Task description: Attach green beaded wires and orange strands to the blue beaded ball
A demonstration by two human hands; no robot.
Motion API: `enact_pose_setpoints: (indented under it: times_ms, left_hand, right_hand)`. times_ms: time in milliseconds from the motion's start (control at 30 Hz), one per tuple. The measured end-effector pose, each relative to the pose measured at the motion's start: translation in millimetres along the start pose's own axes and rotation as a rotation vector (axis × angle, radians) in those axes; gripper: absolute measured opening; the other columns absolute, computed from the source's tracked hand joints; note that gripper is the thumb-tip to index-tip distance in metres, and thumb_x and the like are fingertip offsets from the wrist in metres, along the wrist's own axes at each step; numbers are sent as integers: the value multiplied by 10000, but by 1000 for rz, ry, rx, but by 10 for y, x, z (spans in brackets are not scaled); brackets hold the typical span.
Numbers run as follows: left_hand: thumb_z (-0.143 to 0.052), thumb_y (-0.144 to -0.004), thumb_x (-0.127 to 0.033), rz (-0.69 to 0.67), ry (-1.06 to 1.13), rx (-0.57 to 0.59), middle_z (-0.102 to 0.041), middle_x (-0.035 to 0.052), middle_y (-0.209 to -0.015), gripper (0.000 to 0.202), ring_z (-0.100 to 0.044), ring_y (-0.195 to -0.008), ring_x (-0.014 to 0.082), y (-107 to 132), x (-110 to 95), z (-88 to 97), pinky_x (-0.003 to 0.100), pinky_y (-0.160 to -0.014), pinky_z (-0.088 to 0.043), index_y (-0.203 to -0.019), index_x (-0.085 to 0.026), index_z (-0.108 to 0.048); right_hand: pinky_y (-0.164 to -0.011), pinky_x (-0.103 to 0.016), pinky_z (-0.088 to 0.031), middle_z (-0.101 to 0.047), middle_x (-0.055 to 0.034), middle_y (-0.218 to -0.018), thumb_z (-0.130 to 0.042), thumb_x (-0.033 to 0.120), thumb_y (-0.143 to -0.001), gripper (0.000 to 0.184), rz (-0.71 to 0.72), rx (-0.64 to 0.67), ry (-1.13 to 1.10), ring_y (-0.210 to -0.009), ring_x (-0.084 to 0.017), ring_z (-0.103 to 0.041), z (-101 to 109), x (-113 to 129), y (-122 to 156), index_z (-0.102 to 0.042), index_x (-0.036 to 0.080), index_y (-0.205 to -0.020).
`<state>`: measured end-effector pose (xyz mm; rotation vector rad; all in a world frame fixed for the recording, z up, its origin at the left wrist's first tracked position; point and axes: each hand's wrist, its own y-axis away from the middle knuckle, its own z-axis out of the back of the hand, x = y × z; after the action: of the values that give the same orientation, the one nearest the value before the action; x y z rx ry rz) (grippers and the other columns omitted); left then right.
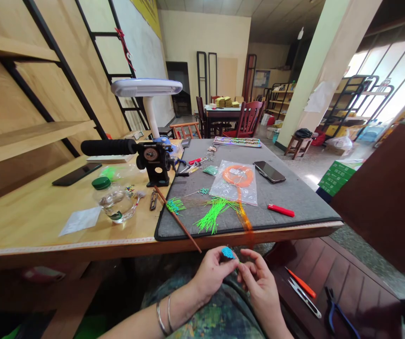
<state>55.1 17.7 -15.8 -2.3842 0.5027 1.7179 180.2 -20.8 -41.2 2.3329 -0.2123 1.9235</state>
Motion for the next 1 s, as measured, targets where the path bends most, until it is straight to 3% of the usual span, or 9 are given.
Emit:
enact_pose_setpoints:
  times_ms: [133,267,467,567,700,867,1000]
  left_hand:
    - [-807,-637,-345,7,-61,-67,-628,8,-614,266,-552,-605,138,1,52,22,268,-654,-440,-656,-127,-656]
    - [-771,-688,-361,-25,-105,-55,-634,13,-637,250,-557,-636,150,3,23,24,274,-677,-442,-688,-133,-670]
    - [-634,-817,-334,-245,-295,-99,-642,25,-763,174,-571,-744,170,-7,-72,61,269,-735,-442,-779,-165,-654]
    - [-601,-833,-364,-262,-338,-184,-627,23,-724,211,-559,-707,170,-22,-7,85,265,-692,-438,-760,-170,-642]
    - [-608,-816,-455,-185,-278,-257,-539,-10,-600,297,-467,-553,130,-45,135,90,235,-537,-372,-755,-168,-648]
    - [-608,-789,-560,-108,-110,-294,-415,-53,-550,400,-367,-502,97,-62,167,58,217,-489,-295,-748,-162,-615]
    - [-654,-766,-545,-73,-78,-179,-510,-19,-623,400,-422,-563,102,-43,89,16,219,-538,-332,-765,-145,-646]
  right_hand:
    - [-503,-196,-369,-495,65,-553,-672,515,-785,426,58,12,36,-510,-96,-454,36,0,-6,-587,183,-1038]
    - [-530,-212,-382,-524,38,-624,-595,488,-848,364,85,59,138,-554,-112,-457,69,-15,-13,-612,181,-1043]
    - [-558,-225,-372,-553,9,-620,-550,394,-881,290,223,161,494,-579,-125,-477,70,-41,-8,-593,169,-703]
    - [-551,-222,-358,-543,15,-609,-515,335,-900,268,317,164,614,-566,-122,-483,58,-35,16,-562,182,-684]
    - [-570,-237,-352,-563,6,-635,-536,264,-881,205,433,136,724,-589,-135,-512,83,-2,69,-569,201,-689]
    - [-566,-255,-353,-544,0,-618,-571,283,-868,222,378,75,668,-579,-151,-507,192,-7,123,-578,214,-657]
    - [-595,-269,-398,-588,-19,-652,-571,359,-881,236,269,26,512,-615,-173,-543,251,-28,105,-631,212,-707]
